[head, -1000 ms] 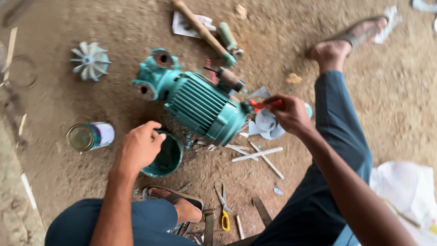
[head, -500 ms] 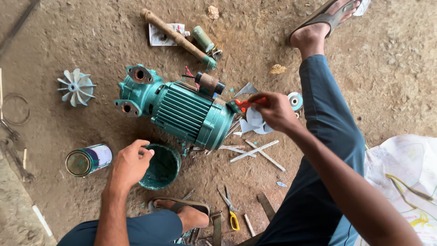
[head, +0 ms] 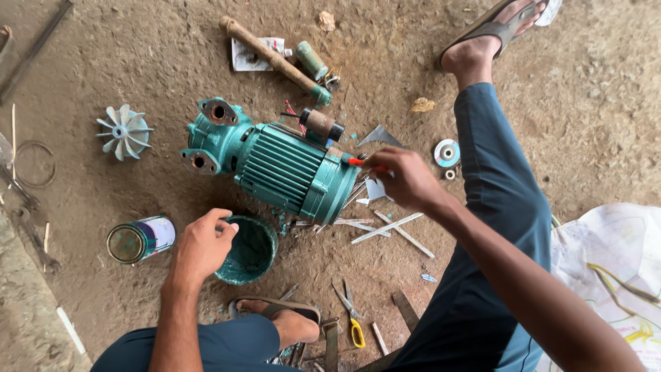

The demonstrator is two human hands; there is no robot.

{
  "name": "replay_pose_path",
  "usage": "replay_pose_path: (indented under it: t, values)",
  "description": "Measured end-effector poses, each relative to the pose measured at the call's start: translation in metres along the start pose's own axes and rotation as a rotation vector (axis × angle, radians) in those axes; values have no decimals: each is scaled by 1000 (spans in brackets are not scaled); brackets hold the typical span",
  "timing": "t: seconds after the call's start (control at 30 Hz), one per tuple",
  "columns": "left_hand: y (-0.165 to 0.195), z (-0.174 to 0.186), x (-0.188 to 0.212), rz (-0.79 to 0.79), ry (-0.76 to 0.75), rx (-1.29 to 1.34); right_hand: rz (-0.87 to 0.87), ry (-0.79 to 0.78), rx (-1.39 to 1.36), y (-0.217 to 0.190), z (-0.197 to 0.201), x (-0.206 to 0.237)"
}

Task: The person sits on the floor and paints a green electric motor using a red-handled brush and green paint from a small container. They repeatedly dip the brush and apply paint to the motor's body and end cap, occasionally repositioning the motor with their left hand.

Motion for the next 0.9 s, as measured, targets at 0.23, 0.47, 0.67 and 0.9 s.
replay_pose_path:
  t: [0.23, 0.47, 0.67, 0.9]
  values:
    - [1, 0, -2, -26, 13, -14, -61, -16, -83, 9, 30, 16]
    - [0, 2, 0, -20, 30, 3, -105, 33, 16, 24, 4, 7]
    - [-1, 0, -1, -18, 27, 31, -131, 124, -183, 10, 1, 41]
    - [4, 3, 2, -61, 71, 5, -119, 158, -161, 6, -15, 14]
Point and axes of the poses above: each hand's wrist, its own x-axis away from the middle knuckle, its own z-axis out of the back of the hand, y = z × x, the point moved 8 cm from there along -x, towards the middle knuckle, and after that the axes turned 8 degrees about -x, right-handed, at the moved point
